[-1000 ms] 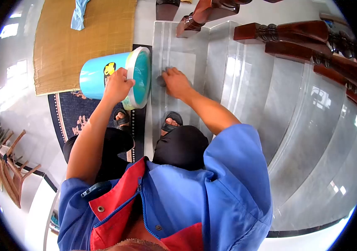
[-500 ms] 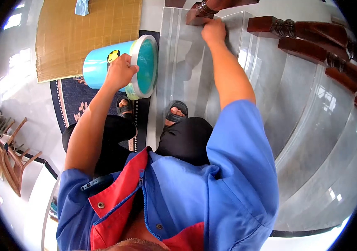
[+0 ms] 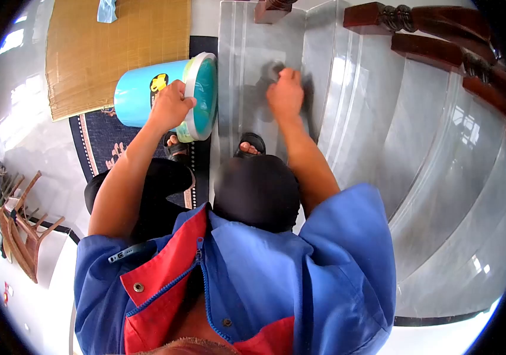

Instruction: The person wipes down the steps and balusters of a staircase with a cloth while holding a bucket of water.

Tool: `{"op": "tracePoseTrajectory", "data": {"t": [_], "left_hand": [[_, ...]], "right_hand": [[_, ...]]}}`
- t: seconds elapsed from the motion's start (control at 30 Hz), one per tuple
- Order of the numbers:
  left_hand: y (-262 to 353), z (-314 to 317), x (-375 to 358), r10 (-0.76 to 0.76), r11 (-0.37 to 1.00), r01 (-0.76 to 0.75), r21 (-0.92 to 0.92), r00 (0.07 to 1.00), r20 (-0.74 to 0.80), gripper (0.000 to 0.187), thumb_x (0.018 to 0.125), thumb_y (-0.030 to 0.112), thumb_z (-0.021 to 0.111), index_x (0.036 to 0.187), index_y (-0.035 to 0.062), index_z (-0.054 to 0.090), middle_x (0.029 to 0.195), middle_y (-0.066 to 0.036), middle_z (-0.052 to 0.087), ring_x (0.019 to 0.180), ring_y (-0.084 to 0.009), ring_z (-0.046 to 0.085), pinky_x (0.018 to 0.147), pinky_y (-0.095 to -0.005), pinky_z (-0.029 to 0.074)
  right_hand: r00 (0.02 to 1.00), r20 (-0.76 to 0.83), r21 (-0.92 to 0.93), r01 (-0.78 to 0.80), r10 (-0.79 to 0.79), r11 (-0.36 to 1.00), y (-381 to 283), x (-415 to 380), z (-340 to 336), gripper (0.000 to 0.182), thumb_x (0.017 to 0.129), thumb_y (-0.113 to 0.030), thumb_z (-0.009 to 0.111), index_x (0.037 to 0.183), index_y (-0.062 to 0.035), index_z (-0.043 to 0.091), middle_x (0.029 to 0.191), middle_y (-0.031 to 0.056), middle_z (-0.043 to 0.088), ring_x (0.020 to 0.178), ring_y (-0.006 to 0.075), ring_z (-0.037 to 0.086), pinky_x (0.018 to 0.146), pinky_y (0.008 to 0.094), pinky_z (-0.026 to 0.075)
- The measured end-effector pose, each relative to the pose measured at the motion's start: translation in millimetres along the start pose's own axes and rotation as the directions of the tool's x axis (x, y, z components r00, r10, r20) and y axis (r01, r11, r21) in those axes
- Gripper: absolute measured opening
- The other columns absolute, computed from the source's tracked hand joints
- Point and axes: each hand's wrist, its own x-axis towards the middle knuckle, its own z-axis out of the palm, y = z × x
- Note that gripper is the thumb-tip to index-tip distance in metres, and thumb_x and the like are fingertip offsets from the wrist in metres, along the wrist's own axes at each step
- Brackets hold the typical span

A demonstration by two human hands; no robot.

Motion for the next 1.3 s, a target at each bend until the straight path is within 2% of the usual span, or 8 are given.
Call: {"op": "tracePoseTrajectory", "data": {"t": [0.17,0.33,0.4,0.63,0.87,1.07,1.23,1.3], "left_hand": [[-8.9,20.6,-17.9,-0.004,1.000,0.004,0.002,0.999,0.050,0.032,0.083,0.022,0.076,0.095,-0.0025,0.058,0.085,-0.020,0.069,0.088,-0.0359,0.069,0.079,-0.0448,0.052],[-5.2,42.2,-41.2,-0.019,0.998,0.032,-0.061,0.981,0.191,0.042,0.084,0.024,0.070,0.102,-0.0113,0.058,0.101,-0.033,0.067,0.103,-0.0477,0.064,0.092,-0.0507,0.050],[-10.2,44.8,-44.9,-0.045,0.997,0.057,-0.058,0.981,0.190,0.042,0.082,0.026,0.072,0.100,-0.0098,0.060,0.100,-0.031,0.067,0.101,-0.0470,0.065,0.090,-0.0501,0.051],[-20.1,36.1,-38.5,-0.098,0.983,0.122,-0.139,0.981,0.167,0.038,0.080,0.026,0.074,0.097,-0.0054,0.062,0.095,-0.027,0.068,0.098,-0.0431,0.066,0.088,-0.0476,0.051],[-13.3,32.4,-38.0,-0.064,0.988,0.086,-0.131,0.985,0.159,0.034,0.079,0.024,0.074,0.092,-0.0042,0.061,0.092,-0.027,0.068,0.096,-0.0429,0.067,0.086,-0.0476,0.052],[-24.0,33.2,-35.8,-0.108,0.970,0.138,-0.199,0.982,0.157,0.034,0.079,0.024,0.075,0.091,-0.0041,0.061,0.091,-0.026,0.068,0.094,-0.0420,0.067,0.084,-0.0474,0.052],[-23.0,29.1,-30.1,-0.168,0.948,0.205,-0.244,0.972,0.165,0.035,0.078,0.025,0.075,0.093,-0.0038,0.062,0.094,-0.025,0.068,0.095,-0.0396,0.067,0.083,-0.0458,0.052],[-24.5,24.3,-28.8,-0.139,0.951,0.159,-0.263,0.986,0.093,0.036,0.077,0.024,0.075,0.095,-0.0043,0.061,0.093,-0.024,0.069,0.094,-0.0389,0.067,0.082,-0.0456,0.052]], "right_hand": [[0.946,0.133,-0.281,-0.249,0.295,0.927,20.9,-52.9,27.6,0.032,0.082,-0.004,0.064,0.112,0.0000,0.055,0.096,0.0250,0.063,0.091,0.0430,0.067,0.077,0.0482,0.056],[0.893,0.373,0.263,0.159,-0.252,0.952,-34.2,-86.1,45.5,0.028,0.081,-0.003,0.065,0.108,-0.0007,0.061,0.105,0.0216,0.068,0.087,0.0368,0.070,0.077,0.0460,0.056],[0.673,0.702,0.609,-0.397,-0.233,0.687,-54.3,-72.7,41.4,0.029,0.078,-0.007,0.068,0.106,-0.0029,0.065,0.098,0.0163,0.071,0.082,0.0312,0.069,0.076,0.0424,0.055],[0.984,-0.107,-0.011,-0.142,0.140,0.990,11.9,7.4,-1.0,0.034,0.085,-0.013,0.067,0.117,-0.0045,0.059,0.105,0.0218,0.067,0.098,0.0425,0.066,0.088,0.0487,0.052],[0.858,0.428,0.455,0.067,-0.283,0.888,-37.4,-58.8,40.1,0.031,0.081,-0.008,0.065,0.111,-0.0066,0.061,0.102,0.0216,0.066,0.102,0.0417,0.065,0.089,0.0508,0.051],[0.915,0.366,-0.157,-0.117,0.168,0.981,-15.1,-63.0,22.7,0.028,0.073,-0.007,0.072,0.101,-0.0029,0.066,0.107,0.0162,0.070,0.100,0.0384,0.068,0.088,0.0483,0.055],[0.629,0.692,0.568,-0.170,-0.355,0.805,-53.9,-84.9,51.5,0.026,0.075,-0.011,0.073,0.100,-0.0037,0.068,0.096,0.0224,0.069,0.094,0.0394,0.067,0.081,0.0456,0.054],[0.880,0.452,0.345,-0.022,-0.145,0.938,-62.7,-65.4,14.2,0.022,0.077,-0.013,0.073,0.095,-0.0021,0.066,0.093,0.0219,0.070,0.093,0.0388,0.067,0.078,0.0447,0.054]]}}
